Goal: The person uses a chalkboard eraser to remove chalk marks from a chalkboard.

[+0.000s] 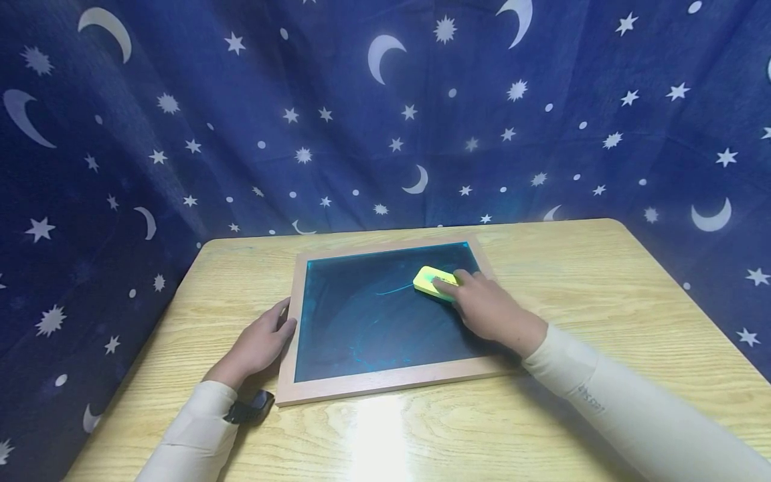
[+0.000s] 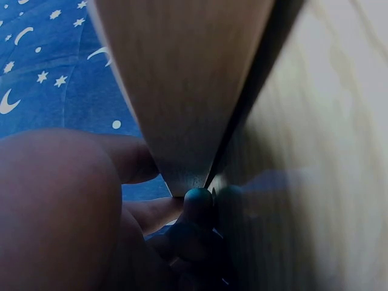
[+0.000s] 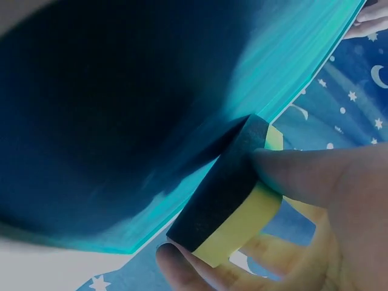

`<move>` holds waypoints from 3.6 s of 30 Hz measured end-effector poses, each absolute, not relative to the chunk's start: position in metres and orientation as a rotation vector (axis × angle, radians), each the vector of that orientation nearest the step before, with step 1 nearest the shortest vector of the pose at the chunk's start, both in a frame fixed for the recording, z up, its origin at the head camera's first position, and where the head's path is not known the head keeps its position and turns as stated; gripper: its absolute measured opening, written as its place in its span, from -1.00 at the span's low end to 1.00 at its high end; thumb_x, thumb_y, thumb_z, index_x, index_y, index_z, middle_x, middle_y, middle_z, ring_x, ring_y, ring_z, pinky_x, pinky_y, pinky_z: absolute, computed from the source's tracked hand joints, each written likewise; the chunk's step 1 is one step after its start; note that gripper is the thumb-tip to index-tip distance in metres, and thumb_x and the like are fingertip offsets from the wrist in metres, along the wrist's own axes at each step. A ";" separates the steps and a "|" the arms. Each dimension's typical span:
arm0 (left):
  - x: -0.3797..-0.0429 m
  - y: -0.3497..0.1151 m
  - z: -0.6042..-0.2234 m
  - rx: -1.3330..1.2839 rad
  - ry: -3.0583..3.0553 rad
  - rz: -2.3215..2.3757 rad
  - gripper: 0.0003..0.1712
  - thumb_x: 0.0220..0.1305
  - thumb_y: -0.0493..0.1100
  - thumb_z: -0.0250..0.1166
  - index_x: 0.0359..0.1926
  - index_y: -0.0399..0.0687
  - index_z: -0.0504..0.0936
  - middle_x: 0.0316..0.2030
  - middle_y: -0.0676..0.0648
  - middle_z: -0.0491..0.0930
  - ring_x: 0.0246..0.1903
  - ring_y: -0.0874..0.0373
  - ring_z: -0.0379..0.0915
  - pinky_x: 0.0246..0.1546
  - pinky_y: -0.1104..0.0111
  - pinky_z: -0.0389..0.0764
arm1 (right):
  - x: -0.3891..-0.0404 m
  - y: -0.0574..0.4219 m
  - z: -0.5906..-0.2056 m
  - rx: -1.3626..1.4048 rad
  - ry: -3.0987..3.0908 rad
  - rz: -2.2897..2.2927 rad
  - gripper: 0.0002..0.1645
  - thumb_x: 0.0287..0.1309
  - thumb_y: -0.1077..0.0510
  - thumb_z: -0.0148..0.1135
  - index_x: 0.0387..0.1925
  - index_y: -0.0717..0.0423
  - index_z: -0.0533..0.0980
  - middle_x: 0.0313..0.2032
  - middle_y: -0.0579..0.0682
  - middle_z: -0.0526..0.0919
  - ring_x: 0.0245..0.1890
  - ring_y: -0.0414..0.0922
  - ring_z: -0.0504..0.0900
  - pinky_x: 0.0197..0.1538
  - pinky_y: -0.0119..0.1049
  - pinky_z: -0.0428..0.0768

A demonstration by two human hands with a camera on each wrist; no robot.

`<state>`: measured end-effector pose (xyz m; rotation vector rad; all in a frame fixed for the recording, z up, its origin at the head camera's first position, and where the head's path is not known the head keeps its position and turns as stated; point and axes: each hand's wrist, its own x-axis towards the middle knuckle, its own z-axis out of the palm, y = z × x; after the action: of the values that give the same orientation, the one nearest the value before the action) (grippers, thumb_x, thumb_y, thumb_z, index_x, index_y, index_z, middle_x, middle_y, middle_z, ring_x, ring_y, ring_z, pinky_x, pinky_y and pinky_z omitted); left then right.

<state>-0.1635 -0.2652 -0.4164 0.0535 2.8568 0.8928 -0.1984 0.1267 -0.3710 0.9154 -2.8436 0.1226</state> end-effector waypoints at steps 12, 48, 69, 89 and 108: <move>-0.163 -0.265 -0.414 0.049 2.855 0.874 -0.32 0.59 -0.01 -0.13 0.55 -0.27 0.03 0.45 -0.42 0.20 0.44 -0.38 0.12 0.40 -0.23 0.19 | -0.178 0.113 -0.374 1.025 -2.808 0.076 -0.39 0.25 0.31 0.29 0.32 -0.07 0.50 0.04 0.26 0.61 -0.25 0.14 0.63 -0.16 0.00 0.69; -0.163 -0.264 -0.414 0.032 2.851 0.869 -0.30 0.59 0.00 -0.14 0.55 -0.28 0.01 0.45 -0.43 0.20 0.43 -0.38 0.15 0.40 -0.23 0.21 | -0.155 0.099 -0.374 1.160 -2.753 0.046 -0.39 0.29 0.27 0.24 0.35 -0.14 0.47 -0.04 0.18 0.60 -0.27 0.04 0.58 -0.24 -0.10 0.68; -0.163 -0.264 -0.414 0.030 2.854 0.869 -0.31 0.59 0.01 -0.14 0.55 -0.27 0.02 0.47 -0.41 0.17 0.44 -0.36 0.12 0.42 -0.21 0.19 | -0.178 0.105 -0.376 1.059 -2.757 0.103 -0.38 0.23 0.28 0.32 0.33 -0.01 0.49 -0.16 0.25 0.60 -0.36 0.09 0.59 -0.30 -0.05 0.66; -0.164 -0.265 -0.414 0.038 2.859 0.873 -0.32 0.59 -0.01 -0.14 0.55 -0.27 0.04 0.47 -0.41 0.18 0.45 -0.36 0.11 0.41 -0.22 0.19 | -0.204 0.124 -0.376 0.894 -2.828 0.045 -0.40 0.19 0.31 0.30 0.29 0.05 0.50 -0.32 0.27 0.56 -0.49 0.06 0.50 -0.43 -0.03 0.61; -0.164 -0.265 -0.415 0.045 2.861 0.874 -0.32 0.59 0.00 -0.13 0.55 -0.26 0.04 0.48 -0.40 0.16 0.46 -0.35 0.08 0.43 -0.21 0.17 | -0.210 0.135 -0.373 0.756 -2.883 0.027 -0.43 0.20 0.36 0.20 0.27 0.10 0.50 -0.28 0.38 0.58 -0.47 0.11 0.54 -0.49 0.00 0.63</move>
<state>-0.1641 -0.2645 -0.4149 0.0453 2.8607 0.8738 -0.2102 0.1354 -0.3727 0.7564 -2.8826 0.0265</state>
